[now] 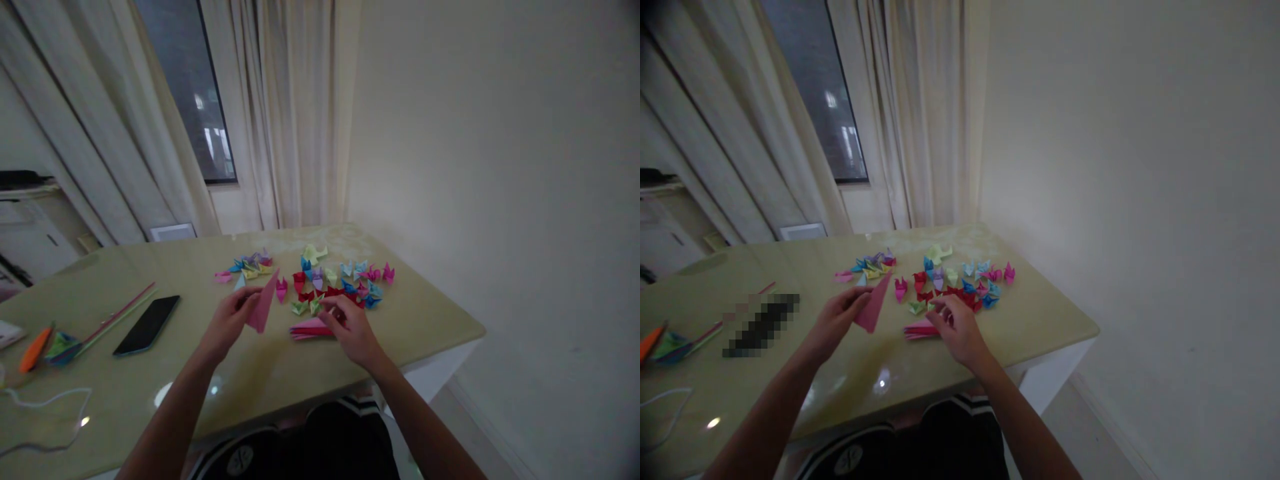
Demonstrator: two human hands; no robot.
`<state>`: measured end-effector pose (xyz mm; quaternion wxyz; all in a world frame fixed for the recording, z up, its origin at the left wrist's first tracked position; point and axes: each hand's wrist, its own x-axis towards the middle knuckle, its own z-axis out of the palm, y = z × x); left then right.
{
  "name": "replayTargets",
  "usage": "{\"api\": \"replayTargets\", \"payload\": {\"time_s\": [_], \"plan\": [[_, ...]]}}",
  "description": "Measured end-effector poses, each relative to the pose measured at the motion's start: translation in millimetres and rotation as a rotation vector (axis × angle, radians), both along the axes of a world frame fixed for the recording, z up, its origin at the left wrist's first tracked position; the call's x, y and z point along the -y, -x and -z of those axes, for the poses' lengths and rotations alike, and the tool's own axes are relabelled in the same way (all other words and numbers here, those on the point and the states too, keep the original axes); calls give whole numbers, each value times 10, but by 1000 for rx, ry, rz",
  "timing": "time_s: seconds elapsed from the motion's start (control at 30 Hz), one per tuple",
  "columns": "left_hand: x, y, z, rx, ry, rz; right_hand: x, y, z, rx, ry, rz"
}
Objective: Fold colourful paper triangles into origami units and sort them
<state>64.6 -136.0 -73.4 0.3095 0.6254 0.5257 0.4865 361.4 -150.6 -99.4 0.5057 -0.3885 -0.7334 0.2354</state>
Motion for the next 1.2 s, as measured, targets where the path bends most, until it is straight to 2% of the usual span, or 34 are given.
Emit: {"api": "replayTargets", "payload": {"time_s": [0.07, 0.13, 0.2, 0.3, 0.37, 0.47, 0.53, 0.63, 0.73, 0.8, 0.87, 0.93, 0.97, 1.03, 1.07, 1.13, 1.2], "plan": [[37, -272, -121, 77, 36, 152, 2, 139, -117, -76, -19, -64], [43, -480, -200, 115, 48, 273, -41, 195, -248, -116, -90, -59], [22, -600, -243, 117, 35, 352, -105, 171, -367, -112, -145, -54], [-44, -648, -274, 105, 2, 405, -186, 45, -465, -33, -207, -79], [-101, -640, -286, 110, 1, 420, -216, -53, -469, 54, -220, -117], [-181, -635, -289, 97, 6, 418, -232, -165, -419, 102, -156, -147], [-209, -659, -274, 65, -23, 406, -238, -205, -376, 18, -86, -116], [-191, -738, -233, 46, -40, 452, -241, -222, -330, -235, 34, -78], [-165, -798, -197, -45, -27, 496, -221, -215, -316, -398, 41, -49], [-212, -756, -176, -197, -70, 442, -187, -205, -313, -377, -43, 38], [-326, -609, -130, -359, -126, 313, -143, -187, -296, -224, -170, 152], [-468, -370, -31, -533, -139, 106, -100, -142, -247, 35, -310, 235], [-531, -231, 42, -646, -133, -40, -82, -105, -208, 178, -367, 252], [-618, 45, 224, -850, -38, -329, -62, 5, -97, 441, -437, 256], [-639, 168, 320, -911, 22, -401, -60, 74, -30, 555, -449, 257], [-647, 363, 481, -976, 131, -438, -68, 221, 114, 732, -443, 272], [-635, 478, 564, -1013, 194, -391, -78, 351, 244, 831, -421, 288]]}}
